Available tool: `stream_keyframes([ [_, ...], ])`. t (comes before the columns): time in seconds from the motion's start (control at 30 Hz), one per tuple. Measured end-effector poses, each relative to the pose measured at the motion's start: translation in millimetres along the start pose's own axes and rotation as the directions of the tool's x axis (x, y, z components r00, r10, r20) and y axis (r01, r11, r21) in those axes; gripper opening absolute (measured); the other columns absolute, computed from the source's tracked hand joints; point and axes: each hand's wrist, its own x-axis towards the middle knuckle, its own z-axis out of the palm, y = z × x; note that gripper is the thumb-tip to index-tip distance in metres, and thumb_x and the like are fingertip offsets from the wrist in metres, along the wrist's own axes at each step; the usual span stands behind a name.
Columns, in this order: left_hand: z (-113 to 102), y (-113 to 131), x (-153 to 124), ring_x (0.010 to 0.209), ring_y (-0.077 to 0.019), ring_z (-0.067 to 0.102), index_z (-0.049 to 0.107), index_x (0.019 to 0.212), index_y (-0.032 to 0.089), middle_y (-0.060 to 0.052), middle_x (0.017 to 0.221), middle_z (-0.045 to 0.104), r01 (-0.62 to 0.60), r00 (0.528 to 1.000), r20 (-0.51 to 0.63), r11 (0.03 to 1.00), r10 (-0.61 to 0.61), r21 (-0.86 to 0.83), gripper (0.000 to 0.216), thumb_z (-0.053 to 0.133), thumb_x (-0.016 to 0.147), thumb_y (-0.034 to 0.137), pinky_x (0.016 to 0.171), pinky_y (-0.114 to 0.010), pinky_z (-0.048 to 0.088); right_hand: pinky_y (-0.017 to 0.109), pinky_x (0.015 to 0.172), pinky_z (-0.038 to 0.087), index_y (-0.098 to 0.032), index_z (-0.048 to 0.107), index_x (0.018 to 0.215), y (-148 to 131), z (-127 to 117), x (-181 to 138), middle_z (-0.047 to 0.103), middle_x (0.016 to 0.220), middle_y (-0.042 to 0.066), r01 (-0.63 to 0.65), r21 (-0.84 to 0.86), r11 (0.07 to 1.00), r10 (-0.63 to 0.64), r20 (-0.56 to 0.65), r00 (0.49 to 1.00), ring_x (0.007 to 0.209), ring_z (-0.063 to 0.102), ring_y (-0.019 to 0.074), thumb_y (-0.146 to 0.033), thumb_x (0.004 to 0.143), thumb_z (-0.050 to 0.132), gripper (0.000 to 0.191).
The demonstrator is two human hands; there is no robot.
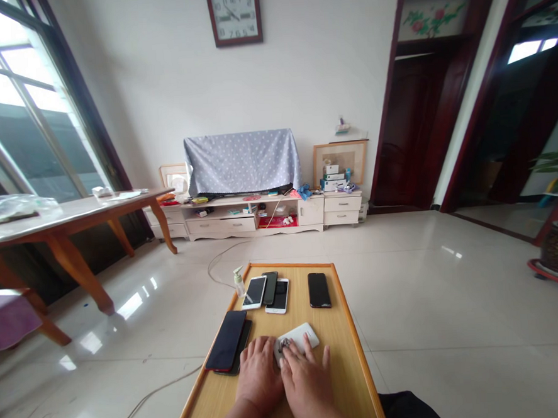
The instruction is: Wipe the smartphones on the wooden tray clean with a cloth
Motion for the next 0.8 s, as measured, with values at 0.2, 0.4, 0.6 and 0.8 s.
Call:
stream_keyframes([
  [0.2,4.8,-2.9,0.4,0.123,-0.0291,0.048,0.058,0.122,0.029,-0.007,0.127,0.059,-0.025,0.999,-0.032,1.0,0.024,-0.007,0.045,0.056,0.081,0.048,0.104,-0.04,0.032,0.076,0.115,0.01,-0.038,0.056,0.142,21.3,-14.4,11.0,0.049,0.154,-0.001,-0.114,-0.035,0.993,0.111,-0.083,0.99,0.153,0.021,0.0342,-0.044,0.104,0.026,0.049],
  [0.4,4.5,-3.0,1.7,0.124,-0.0298,0.047,0.059,0.121,0.029,-0.008,0.128,0.059,-0.016,1.0,-0.017,1.0,0.016,-0.013,0.044,0.052,0.085,0.052,0.105,-0.041,0.032,0.075,0.116,0.01,-0.038,0.056,0.143,17.4,-4.5,4.6,0.05,0.153,0.0,-0.061,-0.03,0.998,0.06,-0.042,0.997,0.151,0.026,0.0342,-0.046,0.104,0.028,0.048],
  [0.6,8.0,-5.6,3.5,0.124,-0.0304,0.047,0.059,0.122,0.029,-0.008,0.129,0.059,-0.03,0.999,-0.022,0.999,0.03,-0.02,0.047,0.054,0.082,0.053,0.105,-0.041,0.031,0.074,0.118,0.007,-0.04,0.055,0.143,21.0,-3.6,-4.4,0.05,0.153,-0.003,-0.046,0.001,0.999,0.046,-0.036,0.998,0.151,0.026,0.0347,-0.048,0.104,0.028,0.048],
  [0.8,11.2,-6.5,2.9,0.123,-0.0299,0.047,0.058,0.123,0.029,-0.007,0.127,0.059,-0.037,0.997,-0.062,0.999,0.035,-0.026,0.048,0.058,0.079,0.047,0.104,-0.04,0.032,0.075,0.116,0.011,-0.038,0.056,0.143,35.7,-14.5,0.4,0.047,0.154,-0.004,-0.123,-0.064,0.99,0.118,-0.073,0.99,0.152,0.023,0.0366,-0.049,0.104,0.027,0.049],
])
